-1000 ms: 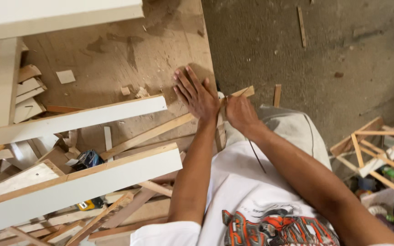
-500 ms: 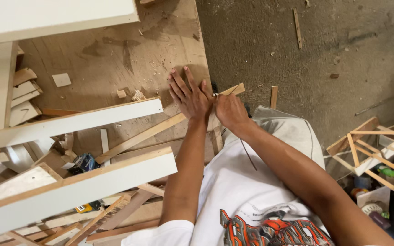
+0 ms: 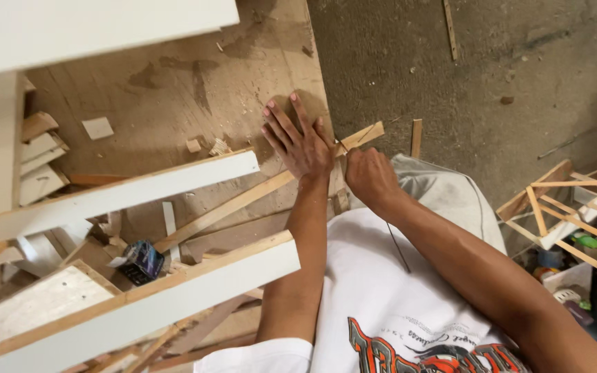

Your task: The person marks a wood strip with a pencil and then uses a small hand saw to cut through the wood while holding it against the workbench.

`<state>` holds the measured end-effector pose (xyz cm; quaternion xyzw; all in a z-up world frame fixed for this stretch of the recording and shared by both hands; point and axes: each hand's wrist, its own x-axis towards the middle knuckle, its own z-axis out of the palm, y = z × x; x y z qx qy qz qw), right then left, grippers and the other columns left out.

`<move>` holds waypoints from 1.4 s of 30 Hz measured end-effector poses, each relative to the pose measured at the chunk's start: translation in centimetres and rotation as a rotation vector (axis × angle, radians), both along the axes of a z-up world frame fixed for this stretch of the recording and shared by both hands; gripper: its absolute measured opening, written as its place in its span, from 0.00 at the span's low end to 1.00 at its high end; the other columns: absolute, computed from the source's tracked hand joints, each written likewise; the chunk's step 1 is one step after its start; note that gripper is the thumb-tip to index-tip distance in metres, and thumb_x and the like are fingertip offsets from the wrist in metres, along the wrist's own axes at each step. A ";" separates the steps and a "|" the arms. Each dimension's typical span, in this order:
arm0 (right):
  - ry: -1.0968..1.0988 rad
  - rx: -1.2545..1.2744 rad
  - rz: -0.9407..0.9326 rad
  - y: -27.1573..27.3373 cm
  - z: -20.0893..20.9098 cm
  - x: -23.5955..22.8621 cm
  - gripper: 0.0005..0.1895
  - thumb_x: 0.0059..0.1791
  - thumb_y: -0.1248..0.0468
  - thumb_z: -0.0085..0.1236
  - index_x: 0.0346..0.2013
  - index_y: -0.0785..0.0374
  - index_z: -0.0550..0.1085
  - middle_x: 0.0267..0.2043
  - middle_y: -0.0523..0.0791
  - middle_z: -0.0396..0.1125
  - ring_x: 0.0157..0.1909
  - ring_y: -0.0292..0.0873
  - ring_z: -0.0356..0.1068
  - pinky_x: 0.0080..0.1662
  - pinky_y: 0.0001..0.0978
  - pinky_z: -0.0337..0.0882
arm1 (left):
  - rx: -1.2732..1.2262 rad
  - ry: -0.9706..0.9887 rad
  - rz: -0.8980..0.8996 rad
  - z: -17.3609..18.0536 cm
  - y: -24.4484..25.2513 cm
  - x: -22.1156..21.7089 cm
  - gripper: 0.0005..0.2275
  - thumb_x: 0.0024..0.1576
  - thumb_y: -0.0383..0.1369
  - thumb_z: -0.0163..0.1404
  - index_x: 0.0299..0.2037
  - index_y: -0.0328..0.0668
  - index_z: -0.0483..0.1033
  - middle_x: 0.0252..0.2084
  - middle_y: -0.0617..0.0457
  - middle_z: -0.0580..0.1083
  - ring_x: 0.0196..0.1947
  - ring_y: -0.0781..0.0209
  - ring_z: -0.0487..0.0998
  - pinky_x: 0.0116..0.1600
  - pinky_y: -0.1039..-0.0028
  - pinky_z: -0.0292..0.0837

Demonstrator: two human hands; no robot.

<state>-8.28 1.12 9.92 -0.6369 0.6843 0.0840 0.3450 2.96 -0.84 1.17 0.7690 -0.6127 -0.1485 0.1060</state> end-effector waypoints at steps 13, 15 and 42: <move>-0.045 -0.136 -0.017 0.6 -0.3 -0.8 0.19 0.54 0.63 0.40 0.28 0.72 0.75 0.30 0.67 0.70 0.34 0.71 0.71 0.38 0.63 0.70 | 0.014 -0.035 0.005 -0.2 0.1 -1.1 0.29 0.71 0.48 0.29 0.79 0.49 0.37 0.80 0.36 0.31 0.81 0.37 0.30 0.81 0.43 0.28; 0.017 0.024 -0.036 1.6 0.7 -0.9 0.20 0.55 0.62 0.39 0.29 0.71 0.75 0.30 0.66 0.70 0.34 0.69 0.73 0.38 0.60 0.73 | 0.026 -0.047 -0.013 -0.2 0.4 -0.8 0.28 0.71 0.48 0.27 0.79 0.49 0.36 0.80 0.35 0.30 0.81 0.36 0.30 0.81 0.43 0.28; -0.721 0.096 -0.573 8.6 -12.0 -4.8 0.28 0.63 0.44 0.30 0.27 0.57 0.63 0.26 0.40 0.53 0.27 0.37 0.50 0.31 0.34 0.55 | 0.436 -0.092 -0.009 3.0 -0.3 -0.1 0.27 0.73 0.52 0.24 0.81 0.59 0.36 0.81 0.40 0.34 0.82 0.43 0.33 0.83 0.49 0.28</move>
